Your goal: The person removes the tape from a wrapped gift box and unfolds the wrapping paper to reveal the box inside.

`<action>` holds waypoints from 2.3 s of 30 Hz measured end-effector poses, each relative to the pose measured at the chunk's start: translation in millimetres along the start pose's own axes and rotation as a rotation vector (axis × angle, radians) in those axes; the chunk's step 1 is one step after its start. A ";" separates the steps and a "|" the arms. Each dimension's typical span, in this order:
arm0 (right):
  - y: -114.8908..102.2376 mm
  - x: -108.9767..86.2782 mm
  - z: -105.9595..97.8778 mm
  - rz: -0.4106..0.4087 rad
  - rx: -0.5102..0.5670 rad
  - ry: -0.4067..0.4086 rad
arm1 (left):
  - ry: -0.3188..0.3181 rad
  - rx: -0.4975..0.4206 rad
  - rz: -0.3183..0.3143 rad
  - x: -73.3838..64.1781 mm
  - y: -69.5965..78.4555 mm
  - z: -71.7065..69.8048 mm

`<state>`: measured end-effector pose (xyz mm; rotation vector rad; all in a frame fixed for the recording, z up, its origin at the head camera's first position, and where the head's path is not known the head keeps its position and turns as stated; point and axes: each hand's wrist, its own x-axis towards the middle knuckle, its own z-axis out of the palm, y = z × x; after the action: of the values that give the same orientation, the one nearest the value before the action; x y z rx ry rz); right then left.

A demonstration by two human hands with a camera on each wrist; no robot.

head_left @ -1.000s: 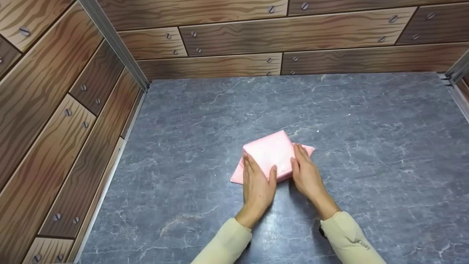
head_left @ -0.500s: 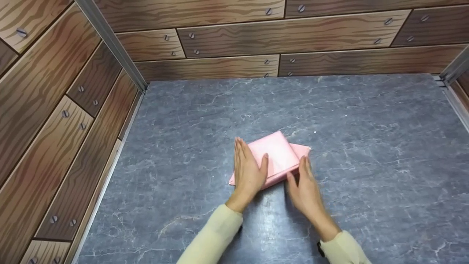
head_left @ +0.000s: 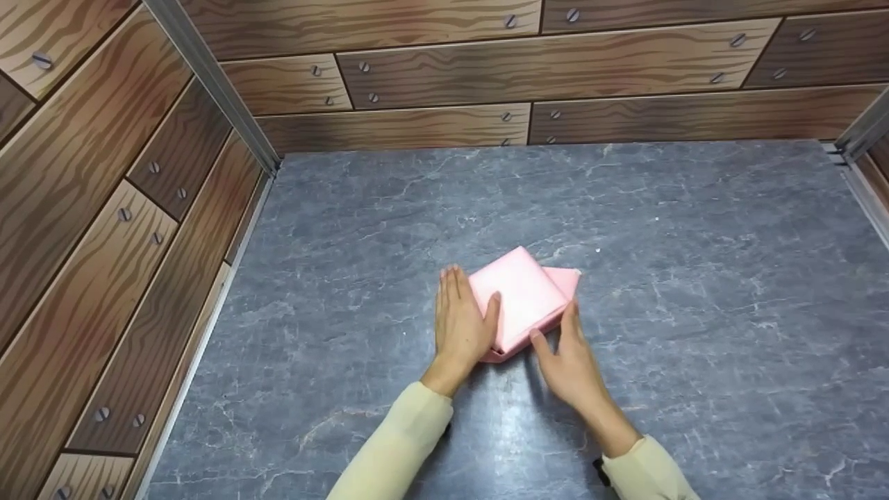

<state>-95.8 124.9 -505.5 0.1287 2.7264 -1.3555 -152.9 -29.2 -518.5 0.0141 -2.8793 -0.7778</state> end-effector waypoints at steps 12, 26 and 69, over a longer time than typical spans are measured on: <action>8.2 24.6 -6.3 -0.038 0.008 0.005 | 0.113 0.214 0.021 -33.9 9.9 3.0; 24.6 44.5 -10.3 -0.144 -0.007 0.001 | 0.031 0.364 0.017 -63.8 28.9 0.8; 18.7 48.3 -11.2 -0.178 0.112 0.078 | -0.068 0.079 0.043 -40.0 20.6 2.4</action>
<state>-142.1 146.7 -519.5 -0.0558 2.7829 -1.5817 -113.1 -8.2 -516.3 -0.0664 -2.9620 -0.6689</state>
